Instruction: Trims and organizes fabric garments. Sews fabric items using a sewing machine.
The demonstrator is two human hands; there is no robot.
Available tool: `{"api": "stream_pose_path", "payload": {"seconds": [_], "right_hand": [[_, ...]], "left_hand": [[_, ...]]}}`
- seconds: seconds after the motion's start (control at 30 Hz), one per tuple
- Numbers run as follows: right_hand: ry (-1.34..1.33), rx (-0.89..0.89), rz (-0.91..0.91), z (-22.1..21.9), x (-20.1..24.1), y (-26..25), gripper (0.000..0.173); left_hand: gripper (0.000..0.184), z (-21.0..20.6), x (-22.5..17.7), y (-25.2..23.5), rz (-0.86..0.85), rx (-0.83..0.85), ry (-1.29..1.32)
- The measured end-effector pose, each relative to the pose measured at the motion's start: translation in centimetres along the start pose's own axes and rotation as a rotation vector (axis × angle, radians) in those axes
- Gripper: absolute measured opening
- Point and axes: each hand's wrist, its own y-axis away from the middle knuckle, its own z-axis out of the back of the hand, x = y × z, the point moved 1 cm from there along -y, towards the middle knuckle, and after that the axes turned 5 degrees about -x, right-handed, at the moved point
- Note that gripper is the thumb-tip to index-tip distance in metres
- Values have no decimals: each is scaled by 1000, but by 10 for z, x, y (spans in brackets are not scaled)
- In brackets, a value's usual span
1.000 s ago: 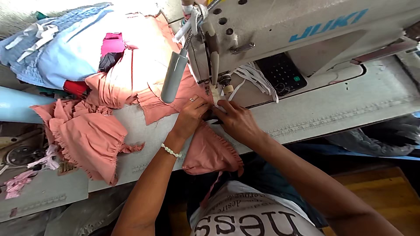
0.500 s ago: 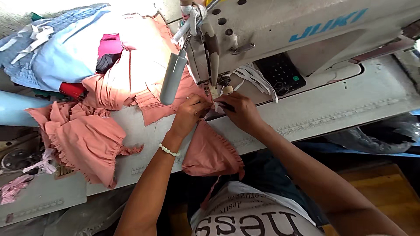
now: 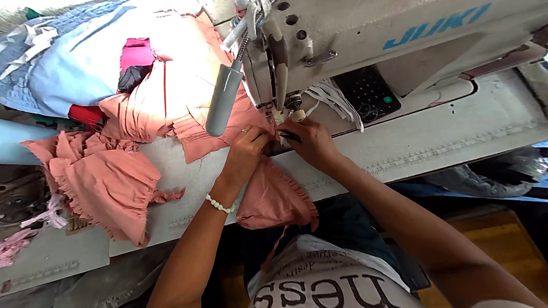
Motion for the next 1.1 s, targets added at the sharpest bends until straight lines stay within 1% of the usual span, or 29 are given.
{"api": "stream_pose_path", "payload": {"seconds": [0.2, 0.33, 0.47, 0.53, 0.6, 0.7, 0.77, 0.93, 1.1], "right_hand": [[33, 34, 156, -9, -7, -13, 17], [40, 22, 154, -10, -8, -13, 19], [37, 18, 106, -11, -10, -15, 13], [37, 18, 118, -10, -8, -12, 12], [42, 35, 132, -10, -4, -6, 16], [-3, -34, 93, -8, -8, -7, 13], [-31, -73, 86, -7, -11, -9, 15], [-18, -7, 143, -10, -12, -10, 20], [58, -23, 200, -15, -11, -11, 16]], "left_hand": [[12, -4, 1, 3, 9, -71, 13], [13, -5, 1, 5, 31, -84, 23], [10, -6, 0, 3, 51, -101, -2], [10, -6, -1, 3, 57, -108, -8], [10, -5, -2, 3, 52, -108, -9], [12, -5, -1, 2, 40, -106, 0], [12, -6, 0, 3, 36, -104, 9], [11, -8, 2, 3, 30, -106, -4], [11, -9, 3, 3, 35, -113, -10]]}}
